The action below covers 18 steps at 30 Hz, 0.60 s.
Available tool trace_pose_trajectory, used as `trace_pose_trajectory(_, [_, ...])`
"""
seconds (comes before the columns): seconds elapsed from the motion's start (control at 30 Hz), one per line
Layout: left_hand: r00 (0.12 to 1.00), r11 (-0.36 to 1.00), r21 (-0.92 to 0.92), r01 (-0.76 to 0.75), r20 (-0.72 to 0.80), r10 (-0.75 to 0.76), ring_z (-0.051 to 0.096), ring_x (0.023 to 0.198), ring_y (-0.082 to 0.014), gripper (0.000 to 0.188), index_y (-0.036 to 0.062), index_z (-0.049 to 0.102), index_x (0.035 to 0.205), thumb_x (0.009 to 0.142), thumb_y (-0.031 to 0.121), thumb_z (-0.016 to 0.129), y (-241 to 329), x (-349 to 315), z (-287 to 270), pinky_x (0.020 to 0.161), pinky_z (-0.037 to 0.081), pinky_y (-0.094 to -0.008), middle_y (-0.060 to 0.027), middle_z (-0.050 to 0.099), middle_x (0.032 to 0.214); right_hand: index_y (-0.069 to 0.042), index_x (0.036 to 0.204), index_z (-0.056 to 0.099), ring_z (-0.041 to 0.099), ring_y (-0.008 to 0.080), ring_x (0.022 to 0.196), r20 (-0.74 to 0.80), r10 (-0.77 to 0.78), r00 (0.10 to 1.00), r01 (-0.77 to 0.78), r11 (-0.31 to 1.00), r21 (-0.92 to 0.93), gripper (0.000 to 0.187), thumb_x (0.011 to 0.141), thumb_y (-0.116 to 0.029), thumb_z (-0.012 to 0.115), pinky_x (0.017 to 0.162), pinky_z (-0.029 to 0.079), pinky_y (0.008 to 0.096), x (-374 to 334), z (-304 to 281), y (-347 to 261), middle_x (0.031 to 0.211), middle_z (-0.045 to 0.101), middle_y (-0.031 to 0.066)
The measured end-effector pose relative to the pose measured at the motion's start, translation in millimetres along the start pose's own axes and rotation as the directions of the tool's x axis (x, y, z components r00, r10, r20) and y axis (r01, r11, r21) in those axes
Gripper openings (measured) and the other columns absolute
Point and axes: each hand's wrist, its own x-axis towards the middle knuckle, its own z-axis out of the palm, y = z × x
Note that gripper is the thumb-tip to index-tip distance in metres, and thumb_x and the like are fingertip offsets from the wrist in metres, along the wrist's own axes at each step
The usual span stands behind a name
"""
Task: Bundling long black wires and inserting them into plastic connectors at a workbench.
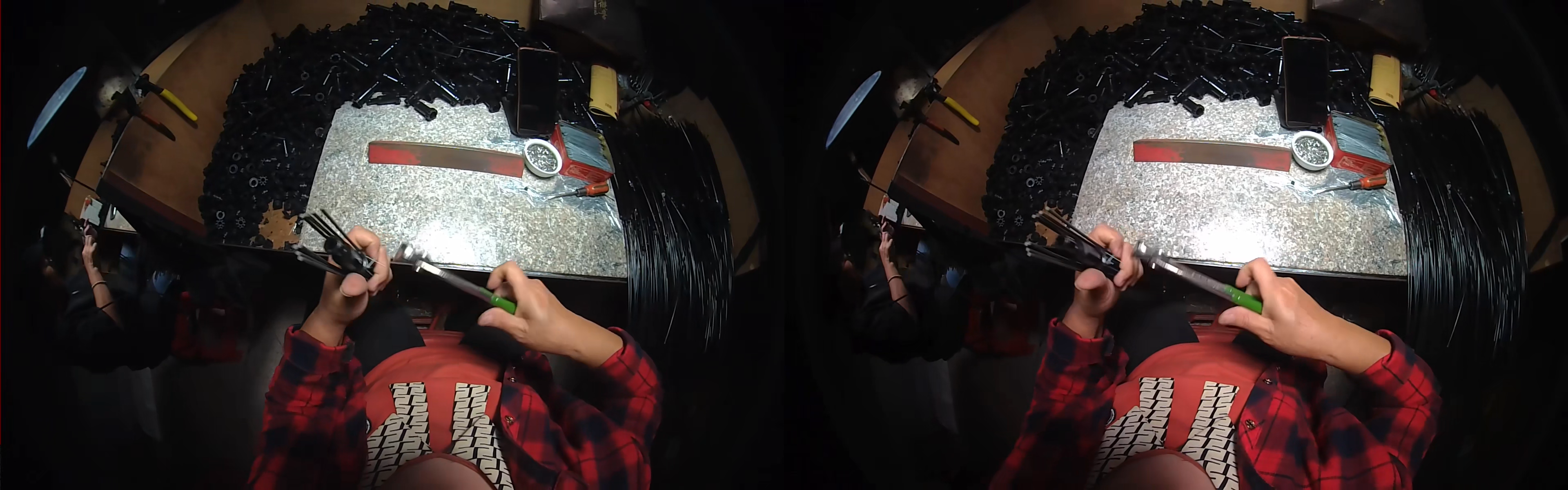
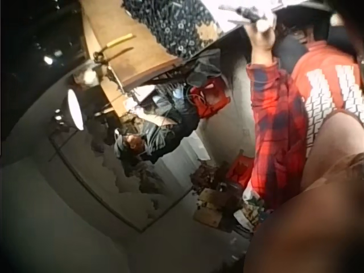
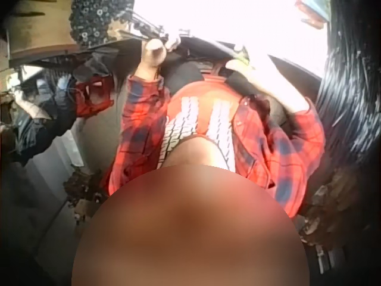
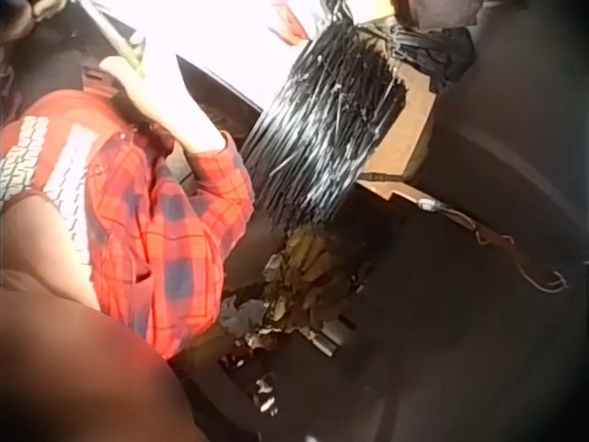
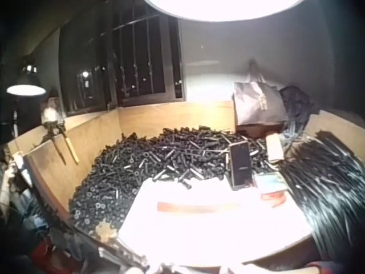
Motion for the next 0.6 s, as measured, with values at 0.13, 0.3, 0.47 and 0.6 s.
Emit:
trace_pose_trajectory(0.13, [0.994, 0.994, -0.038, -0.098, 0.034, 0.099, 0.039, 0.05, -0.0067, 0.06, 0.0096, 0.04, 0.085, 0.07, 0.059, 0.071, 9.3, 5.0, -3.4, 0.05, 0.034, -0.0216, 0.0019, 0.042, 0.059, -0.004, 0.102, 0.034, 0.054, 0.0124, 0.068, -0.256, -0.193, 0.947, 0.229, 0.966, 0.122, 0.026, 0.092, -0.014, 0.056, 0.064, 0.046, 0.0276, -6.6, 8.0, 28.8, 0.084, 0.058, 0.0108])
trace_pose_trajectory(0.3, [0.995, 0.994, -0.071, -0.088, 0.043, 0.091, 0.04, 0.051, -0.0078, 0.054, 0.0102, 0.042, 0.081, 0.071, 0.053, 0.074, 12.9, -0.2, -3.6, 0.051, 0.035, -0.0232, 0.0019, 0.043, 0.059, -0.002, 0.097, 0.039, 0.058, 0.0141, 0.071, -0.43, -0.209, 0.878, 0.309, 0.934, 0.178, 0.019, 0.095, -0.017, 0.051, 0.067, 0.048, 0.0267, -11.2, -12.0, 8.5, 0.093, 0.058, 0.0149])
trace_pose_trajectory(0.47, [0.998, 0.997, -0.059, -0.044, 0.045, 0.047, 0.037, 0.045, -0.0082, 0.054, 0.0112, 0.042, 0.077, 0.072, 0.053, 0.075, 10.6, 0.0, 4.4, 0.046, 0.033, -0.0242, 0.0025, 0.041, 0.055, -0.004, 0.087, 0.048, 0.059, 0.0208, 0.071, -0.402, -0.433, 0.807, 0.32, 0.892, -0.32, 0.025, 0.079, -0.008, 0.071, 0.065, 0.046, 0.0313, -1.5, -27.9, 2.7, 0.092, 0.058, 0.0157])
trace_pose_trajectory(0.6, [0.996, 0.995, -0.096, -0.03, 0.084, 0.038, 0.036, 0.048, -0.0071, 0.058, 0.0107, 0.039, 0.082, 0.066, 0.043, 0.084, 5.8, -1.4, 7.1, 0.047, 0.031, -0.0236, 0.0032, 0.042, 0.058, -0.004, 0.087, 0.052, 0.058, 0.0301, 0.092, -0.389, -0.667, 0.636, 0.178, 0.617, -0.766, 0.029, 0.071, -0.009, 0.075, 0.08, 0.045, 0.0446, 7.6, -21.1, -4.9, 0.103, 0.057, 0.0165])
